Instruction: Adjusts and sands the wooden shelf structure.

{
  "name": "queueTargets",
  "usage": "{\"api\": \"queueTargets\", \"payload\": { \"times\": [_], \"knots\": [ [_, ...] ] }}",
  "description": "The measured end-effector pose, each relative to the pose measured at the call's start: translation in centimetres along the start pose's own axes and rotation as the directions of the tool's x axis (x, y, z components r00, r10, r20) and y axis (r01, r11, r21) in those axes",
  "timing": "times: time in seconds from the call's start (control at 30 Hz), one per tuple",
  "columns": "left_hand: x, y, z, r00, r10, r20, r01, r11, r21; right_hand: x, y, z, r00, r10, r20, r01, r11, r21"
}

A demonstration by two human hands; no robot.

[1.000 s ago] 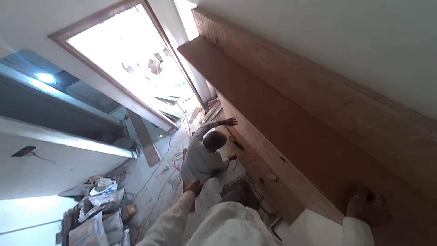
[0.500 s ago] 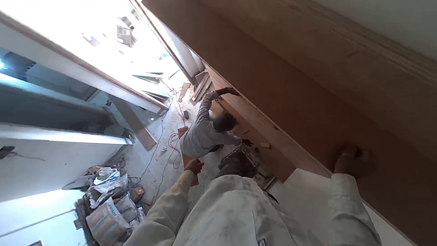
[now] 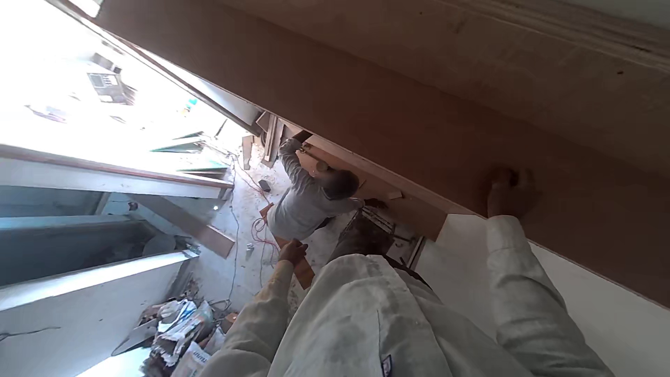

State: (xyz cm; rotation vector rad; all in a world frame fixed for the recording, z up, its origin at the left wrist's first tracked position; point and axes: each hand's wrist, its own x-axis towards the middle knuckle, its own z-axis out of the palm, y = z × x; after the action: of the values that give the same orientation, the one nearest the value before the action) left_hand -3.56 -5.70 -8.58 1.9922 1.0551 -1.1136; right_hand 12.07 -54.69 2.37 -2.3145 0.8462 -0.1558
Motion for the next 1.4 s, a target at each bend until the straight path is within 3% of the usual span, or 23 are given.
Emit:
{"api": "queueTargets", "payload": {
  "times": [0.3,0.53,0.73,1.03,1.23,1.4],
  "knots": [
    [-2.0,7.0,-2.3,0.97,0.241,-0.032,-0.224,0.939,0.26,0.4,0.6,0.8,0.998,0.002,-0.059,-0.004,0.999,-0.035],
    [-3.2,10.9,-1.3,0.935,0.341,0.101,-0.349,0.831,0.434,0.1,0.2,0.8,0.998,0.03,-0.055,-0.03,1.0,-0.006],
    [-4.3,13.7,-0.3,0.863,0.466,0.196,-0.497,0.713,0.495,0.0,-0.1,0.8,0.995,0.037,-0.095,-0.04,0.999,-0.025],
    [-3.6,16.2,-0.7,0.817,0.496,0.293,-0.567,0.605,0.559,-0.1,0.0,0.9,0.994,0.046,-0.094,-0.049,0.998,-0.026],
    [-2.6,16.2,-2.2,0.825,0.541,0.165,-0.532,0.643,0.551,-0.1,0.0,0.9,0.993,0.069,-0.091,-0.072,0.997,-0.022],
    [-0.5,15.1,-5.6,0.871,0.49,0.022,-0.441,0.762,0.474,0.1,0.4,1.1,0.994,0.04,-0.105,-0.042,0.999,-0.018]
  ]
}}
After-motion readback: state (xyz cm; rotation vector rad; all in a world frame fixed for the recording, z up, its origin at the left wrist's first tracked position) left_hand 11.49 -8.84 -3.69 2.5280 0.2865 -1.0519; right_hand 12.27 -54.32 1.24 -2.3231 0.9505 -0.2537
